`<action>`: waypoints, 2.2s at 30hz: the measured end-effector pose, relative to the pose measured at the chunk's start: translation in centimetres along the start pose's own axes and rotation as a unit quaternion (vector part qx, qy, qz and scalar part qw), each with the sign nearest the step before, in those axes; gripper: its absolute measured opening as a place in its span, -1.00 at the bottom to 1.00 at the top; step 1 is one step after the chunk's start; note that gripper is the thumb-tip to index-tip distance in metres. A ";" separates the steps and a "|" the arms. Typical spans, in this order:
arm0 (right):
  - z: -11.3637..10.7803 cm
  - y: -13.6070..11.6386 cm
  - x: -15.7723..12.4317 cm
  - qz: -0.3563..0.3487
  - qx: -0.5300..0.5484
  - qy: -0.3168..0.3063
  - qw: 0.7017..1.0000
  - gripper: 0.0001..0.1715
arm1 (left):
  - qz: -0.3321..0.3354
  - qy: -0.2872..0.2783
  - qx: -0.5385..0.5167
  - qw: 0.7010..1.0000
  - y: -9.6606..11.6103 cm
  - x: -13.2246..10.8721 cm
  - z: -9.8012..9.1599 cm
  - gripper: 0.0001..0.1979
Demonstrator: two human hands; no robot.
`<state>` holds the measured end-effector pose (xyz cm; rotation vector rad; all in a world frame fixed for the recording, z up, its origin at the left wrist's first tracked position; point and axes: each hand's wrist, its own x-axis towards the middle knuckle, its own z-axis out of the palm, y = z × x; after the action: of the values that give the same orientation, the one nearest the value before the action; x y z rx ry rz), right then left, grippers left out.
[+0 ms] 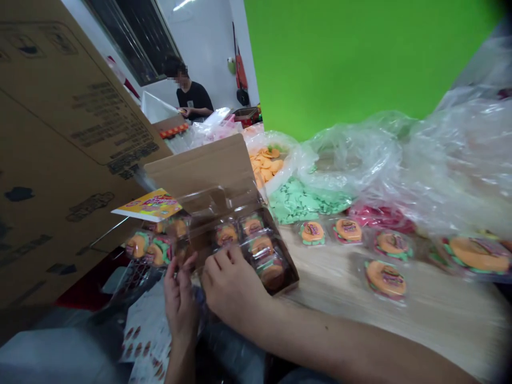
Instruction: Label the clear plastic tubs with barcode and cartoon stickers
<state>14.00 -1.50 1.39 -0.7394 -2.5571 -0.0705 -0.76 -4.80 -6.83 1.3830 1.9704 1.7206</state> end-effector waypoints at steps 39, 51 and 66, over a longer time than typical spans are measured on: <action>0.7 10.3 -2.0 0.159 0.172 0.005 0.972 -0.40 | 0.184 -0.084 0.197 0.959 3.4 6.2 4.1 -0.77; 0.8 12.1 -0.6 0.253 0.186 0.021 0.949 -0.41 | 0.156 0.004 0.119 0.981 3.3 6.0 4.3 -0.70; 0.1 10.3 -4.4 0.108 0.117 -0.079 0.984 -0.34 | 0.253 -0.148 0.370 0.881 2.4 6.4 3.6 -0.70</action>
<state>22.50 5.10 -1.53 -0.9539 -2.5539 0.3647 -0.69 2.03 -3.19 2.4114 2.3088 0.7569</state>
